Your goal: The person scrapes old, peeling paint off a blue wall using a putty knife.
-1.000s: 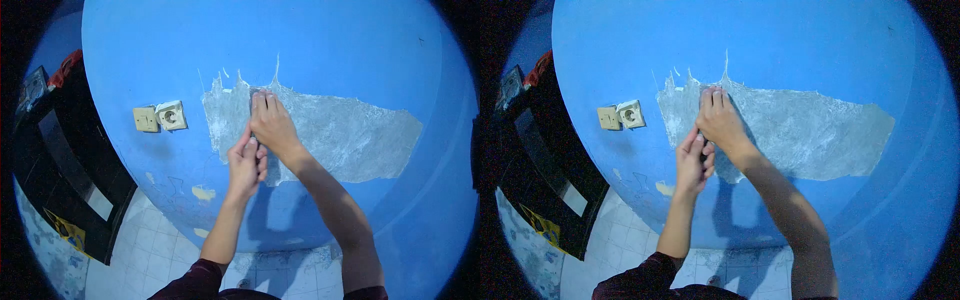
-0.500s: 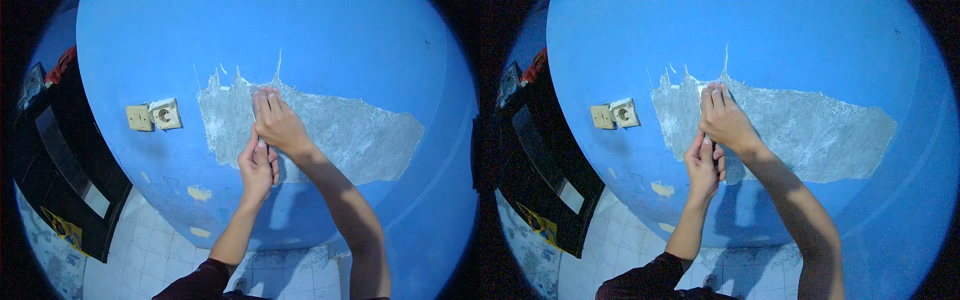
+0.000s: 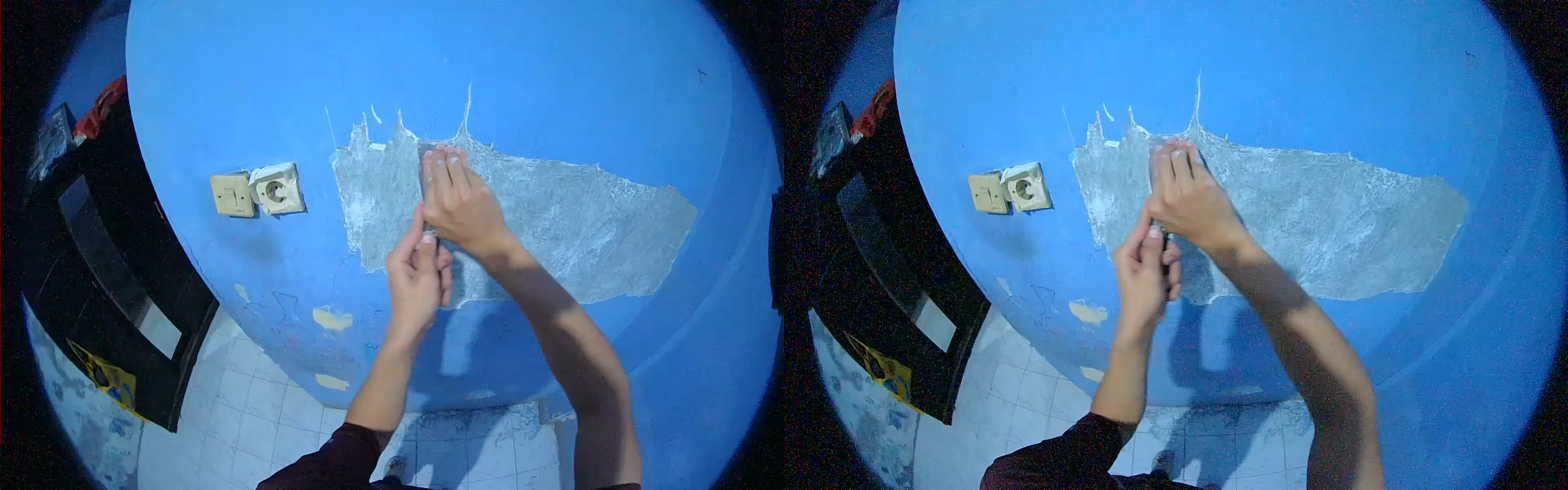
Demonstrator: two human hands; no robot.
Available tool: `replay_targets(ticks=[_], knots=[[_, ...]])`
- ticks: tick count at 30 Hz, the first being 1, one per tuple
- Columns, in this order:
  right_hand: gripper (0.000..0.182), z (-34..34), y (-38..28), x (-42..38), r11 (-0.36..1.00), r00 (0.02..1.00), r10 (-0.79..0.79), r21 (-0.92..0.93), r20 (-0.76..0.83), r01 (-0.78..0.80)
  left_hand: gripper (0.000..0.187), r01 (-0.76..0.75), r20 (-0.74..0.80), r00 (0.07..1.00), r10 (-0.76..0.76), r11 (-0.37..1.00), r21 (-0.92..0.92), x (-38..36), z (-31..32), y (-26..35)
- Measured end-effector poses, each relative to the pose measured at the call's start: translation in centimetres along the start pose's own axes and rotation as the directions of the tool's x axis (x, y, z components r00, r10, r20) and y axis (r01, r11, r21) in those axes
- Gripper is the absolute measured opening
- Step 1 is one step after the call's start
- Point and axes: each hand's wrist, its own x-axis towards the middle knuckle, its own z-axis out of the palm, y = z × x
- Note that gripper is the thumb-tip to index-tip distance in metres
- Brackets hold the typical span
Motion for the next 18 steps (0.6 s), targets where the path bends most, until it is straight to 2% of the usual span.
replay_targets(ticks=[2,5,9,11,13,15,16,18], knots=[[0.045,0.4,-1.4,0.5,0.989,0.989,0.147,0.012,-0.029,-0.147,0.045,0.007,0.05,0.999,-0.009,0.999,0.045,0.5,-1.8,1.8],[0.044,0.1,-1.9,0.9,0.978,0.978,0.207,0.044,-0.016,-0.206,0.043,0.005,0.092,0.996,-0.015,0.994,0.105,0.5,-2.2,2.4],[0.042,-0.1,0.4,0.2,0.991,0.994,0.103,0.083,-0.031,-0.1,0.045,-0.041,0.049,0.998,0.043,0.999,-0.033,-0.1,0.5,-0.3],[0.042,-0.2,1.5,-0.1,0.997,0.997,-0.073,0.011,-0.013,0.073,0.048,-0.092,0.0,0.996,0.093,0.99,-0.105,-0.3,1.9,-1.9],[0.042,-0.4,1.4,0.2,0.997,0.998,-0.068,0.023,-0.014,0.068,0.049,-0.084,0.022,0.996,0.087,0.988,-0.127,-0.3,1.6,-1.3],[0.042,-0.5,0.8,0.4,0.998,0.999,-0.053,0.03,-0.011,0.053,0.048,0.003,0.033,0.999,0.0,0.997,-0.072,-0.3,0.1,0.4],[0.041,-0.3,0.0,0.7,1.0,1.0,0.01,0.007,-0.01,-0.01,0.048,0.002,0.04,0.999,0.0,0.998,-0.069,0.0,-0.9,1.4],[0.041,0.0,-1.3,0.9,0.997,0.997,0.079,-0.017,-0.008,-0.079,0.044,-0.001,0.123,0.992,-0.011,0.996,0.092,0.6,-2.6,3.1]])
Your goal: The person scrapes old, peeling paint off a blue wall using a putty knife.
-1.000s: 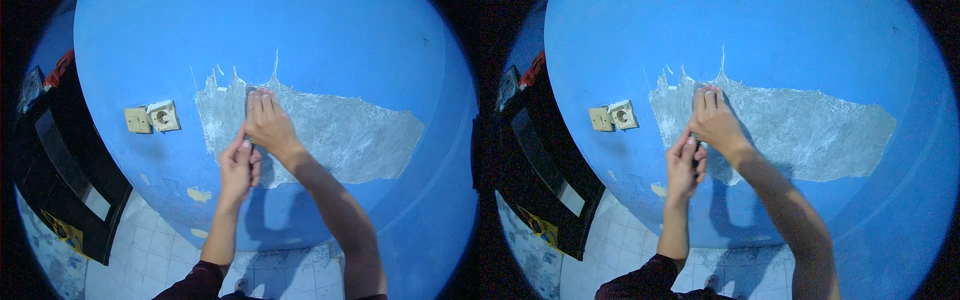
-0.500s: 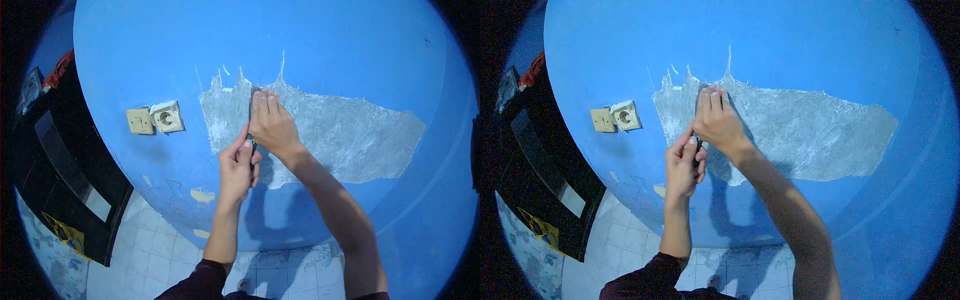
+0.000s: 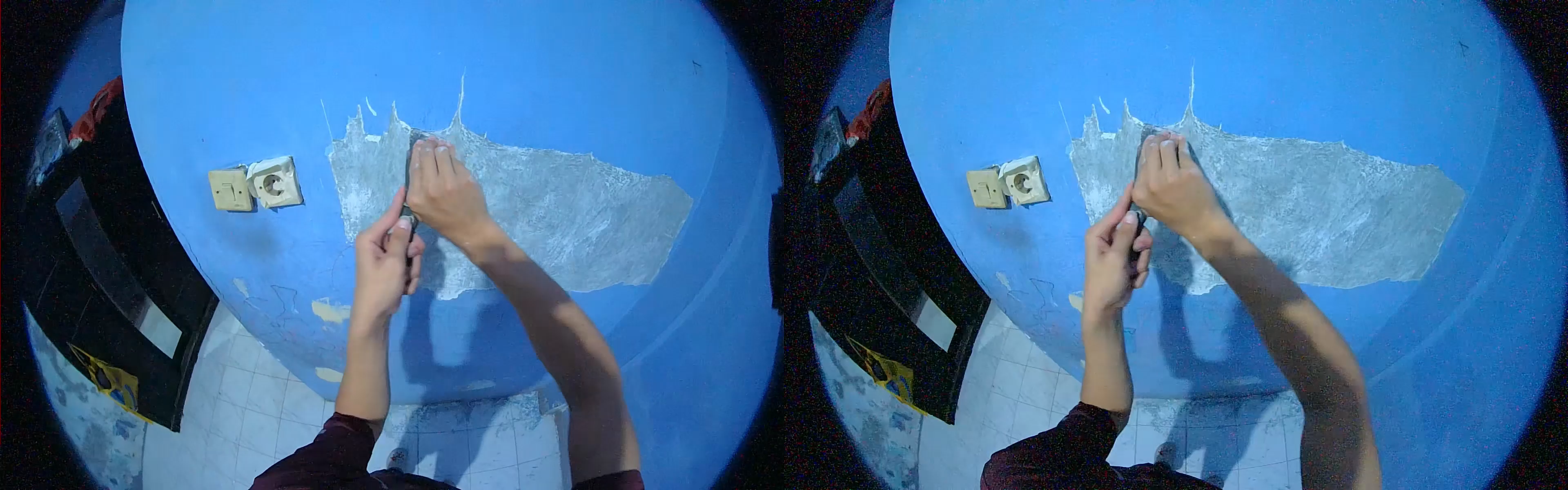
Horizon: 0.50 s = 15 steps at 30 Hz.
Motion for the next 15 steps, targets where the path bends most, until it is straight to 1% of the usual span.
replay_targets(ticks=[2,3,5,6,7,8,12,13,14,15], knots=[[0.04,0.4,-0.7,0.0,0.997,0.996,0.08,-0.022,-0.029,-0.081,0.042,-0.005,0.007,1.0,0.005,1.0,0.016,0.0,-0.2,0.2],[0.04,0.4,-0.4,0.0,0.996,0.996,0.08,-0.024,-0.031,-0.081,0.041,-0.01,0.007,1.0,0.01,1.0,0.025,0.1,-0.2,0.2],[0.041,0.3,0.3,0.0,1.0,0.996,0.018,-0.002,-0.082,-0.018,0.043,-0.014,-0.015,1.0,0.014,1.0,-0.001,0.0,1.0,-0.8],[0.041,0.2,1.0,-0.1,1.0,0.996,0.017,-0.002,-0.087,-0.018,0.045,-0.015,-0.053,0.999,0.011,0.996,-0.084,-0.3,2.0,-1.4],[0.04,0.0,1.8,-0.4,0.998,0.997,-0.035,0.051,-0.065,0.039,0.047,-0.018,-0.094,0.996,0.002,0.985,-0.17,-0.6,2.9,-2.2],[0.039,-0.2,2.3,-0.4,0.99,0.995,-0.089,0.105,-0.045,0.093,0.049,-0.04,-0.105,0.994,0.018,0.977,-0.209,-0.6,3.8,-2.8],[0.04,-0.5,2.5,-0.1,0.988,0.995,-0.1,0.117,-0.024,0.102,0.048,0.017,-0.074,0.997,-0.034,0.976,-0.219,-0.8,3.3,-1.5],[0.04,-0.5,1.8,0.0,0.995,0.998,-0.057,0.082,-0.025,0.059,0.048,0.022,-0.064,0.997,-0.037,0.975,-0.22,-0.7,2.4,-1.0],[0.04,-0.4,1.1,0.1,0.999,0.999,-0.017,0.048,-0.03,0.018,0.047,0.026,-0.025,0.999,-0.03,0.987,-0.158,-0.5,1.3,-0.4],[0.04,-0.1,0.6,0.2,0.999,0.999,-0.016,0.042,-0.027,0.018,0.047,0.026,0.012,1.0,-0.025,0.995,-0.095,-0.3,0.5,0.0]])
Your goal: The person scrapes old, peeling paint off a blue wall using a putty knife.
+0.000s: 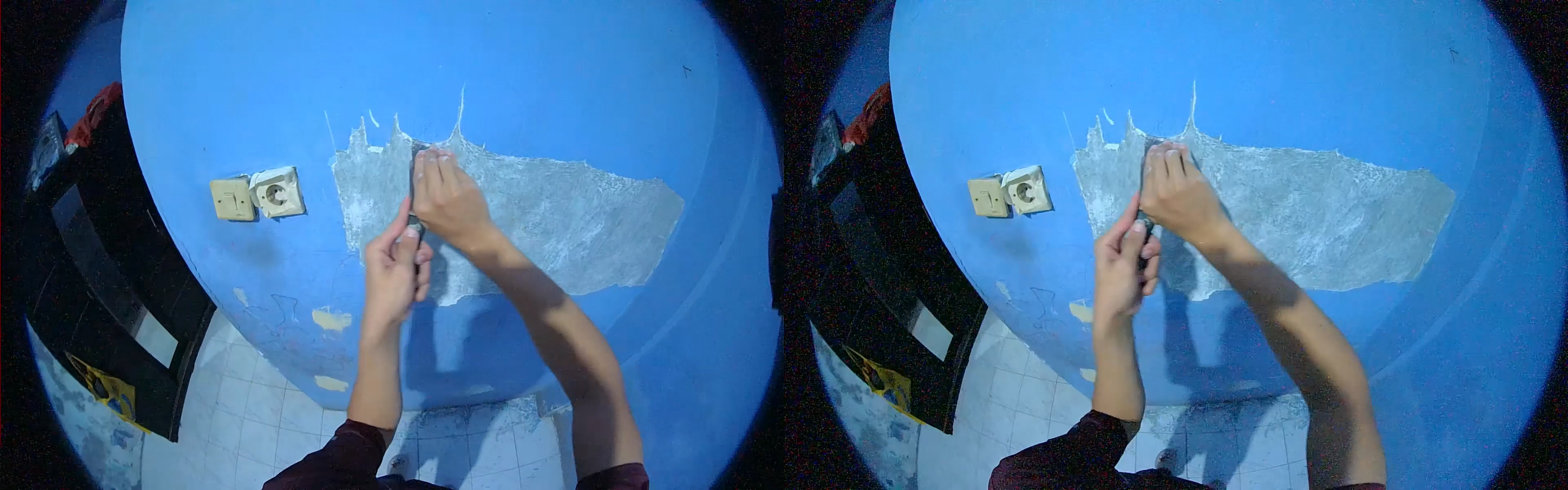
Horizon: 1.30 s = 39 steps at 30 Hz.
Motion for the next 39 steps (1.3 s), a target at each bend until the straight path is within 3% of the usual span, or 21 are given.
replay_targets(ticks=[4,7,9,13,15,16,19,21,25,28,30,31,33,34,37,39], knots=[[0.043,0.5,0.1,-0.2,0.997,0.999,0.028,-0.067,-0.034,-0.03,0.046,-0.021,-0.026,0.999,0.021,1.0,0.001,0.2,0.3,-0.9],[0.043,0.3,2.0,-0.6,0.998,0.997,-0.064,0.005,-0.037,0.065,0.05,-0.021,-0.093,0.996,0.008,0.989,-0.144,0.0,3.6,-3.2],[0.045,0.3,2.7,-0.9,0.976,0.976,-0.216,-0.036,-0.033,0.215,0.051,-0.027,-0.136,0.991,-0.002,0.976,-0.215,-0.6,3.4,-3.7],[0.046,0.9,1.5,-0.8,0.979,0.981,-0.192,-0.08,-0.037,0.188,0.05,0.0,-0.078,0.997,-0.008,0.994,-0.113,0.1,1.4,-2.8],[0.045,0.9,-0.2,-0.3,0.989,1.0,0.001,-0.145,-0.018,-0.004,0.05,-0.013,-0.046,0.999,0.01,0.999,-0.049,0.3,0.1,-1.7],[0.045,1.0,0.1,-0.6,0.989,1.0,0.004,-0.148,-0.017,-0.007,0.05,-0.03,-0.027,0.999,0.031,0.999,0.01,0.4,0.0,-1.6],[0.043,0.9,1.1,-0.5,0.999,0.996,-0.017,-0.052,-0.087,0.012,0.049,-0.047,-0.089,0.995,0.039,0.994,-0.095,0.2,2.3,-3.1],[0.038,-0.1,2.5,-0.7,0.991,0.99,-0.128,0.021,-0.058,0.13,0.049,-0.063,-0.146,0.989,0.028,0.969,-0.239,-0.2,4.2,-4.1],[0.038,-0.2,2.5,-0.4,0.985,0.985,-0.173,-0.005,0.02,0.173,0.05,-0.046,-0.114,0.993,0.016,0.963,-0.264,0.1,3.5,-3.8],[0.042,-0.7,0.7,-1.3,0.997,0.996,-0.07,-0.021,0.06,0.071,0.049,-0.01,-0.105,0.994,-0.01,0.983,-0.185,0.2,0.9,-3.6],[0.046,-1.7,-1.2,-2.8,0.987,0.989,0.133,0.088,0.059,-0.138,0.043,0.016,-0.069,0.997,-0.017,1.0,-0.01,0.5,-1.6,-2.7],[0.046,-2.7,-2.5,-4.5,0.969,0.976,0.177,0.152,0.127,-0.196,0.043,0.019,-0.07,0.997,-0.019,1.0,-0.002,0.8,-2.9,-2.3],[0.044,-4.5,-6.8,-10.4,0.874,0.913,0.272,0.32,0.305,-0.367,0.037,-0.085,-0.054,0.994,0.098,0.974,0.209,1.5,-5.6,-1.4],[0.042,-5.0,-9.7,-14.8,0.78,0.856,0.307,0.406,0.416,-0.477,0.034,-0.117,0.009,0.993,0.119,0.959,0.26,2.1,-7.0,-0.5],[0.041,-8.8,-20.1,-32.4,0.62,0.601,0.241,0.356,0.762,-0.699,0.027,-0.133,0.12,0.989,0.087,0.879,0.459,4.2,-10.4,3.1],[0.042,-15.9,-30.3,-53.2,0.752,0.517,0.06,0.301,0.854,-0.586,0.026,-0.138,0.159,0.986,0.058,0.821,0.555,5.1,-11.3,5.8]])
